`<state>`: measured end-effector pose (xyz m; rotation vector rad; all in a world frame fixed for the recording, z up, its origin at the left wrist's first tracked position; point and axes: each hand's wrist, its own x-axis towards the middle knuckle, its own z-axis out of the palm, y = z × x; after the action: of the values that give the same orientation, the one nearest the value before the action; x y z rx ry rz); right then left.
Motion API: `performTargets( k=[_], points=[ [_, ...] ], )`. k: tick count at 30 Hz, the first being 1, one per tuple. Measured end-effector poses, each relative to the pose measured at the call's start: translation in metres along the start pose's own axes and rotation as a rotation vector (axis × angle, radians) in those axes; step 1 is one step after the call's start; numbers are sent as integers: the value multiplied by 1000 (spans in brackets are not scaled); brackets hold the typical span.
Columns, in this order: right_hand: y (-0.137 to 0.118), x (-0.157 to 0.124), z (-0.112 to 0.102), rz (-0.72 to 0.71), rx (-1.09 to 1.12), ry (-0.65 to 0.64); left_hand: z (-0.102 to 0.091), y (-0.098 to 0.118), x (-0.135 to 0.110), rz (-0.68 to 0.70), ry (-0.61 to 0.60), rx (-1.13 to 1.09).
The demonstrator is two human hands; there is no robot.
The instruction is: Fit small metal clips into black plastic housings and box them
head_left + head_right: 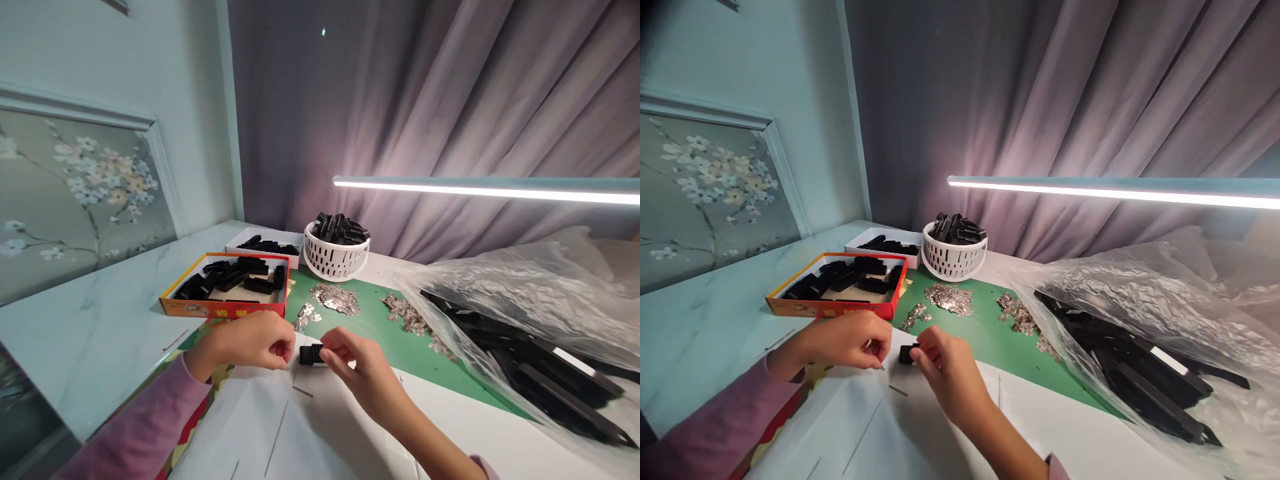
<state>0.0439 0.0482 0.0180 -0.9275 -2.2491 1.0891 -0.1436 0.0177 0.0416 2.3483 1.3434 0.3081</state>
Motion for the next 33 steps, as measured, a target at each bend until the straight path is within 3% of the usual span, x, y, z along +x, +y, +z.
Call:
performTargets(
  k=[4,6,9,13,19,28,33],
  points=[
    [-2,1,4,141,535,-133,4,12,3,62,179,-34],
    [-2,2,4,196,727,-128,10,15,7,83,239,-46],
    [0,2,2,211,759,-33,17,14,11,86,280,-50],
    [3,4,-4,238,770,69,19,8,12,-36,349,-30],
    [2,5,-13,232,735,142,31,-3,17,-73,286,-169],
    [-7,3,-24,176,738,219,20,-3,14,-11,389,-752],
    [-8,2,-20,93,672,262,35,12,17,28,362,-1193]
  ],
)
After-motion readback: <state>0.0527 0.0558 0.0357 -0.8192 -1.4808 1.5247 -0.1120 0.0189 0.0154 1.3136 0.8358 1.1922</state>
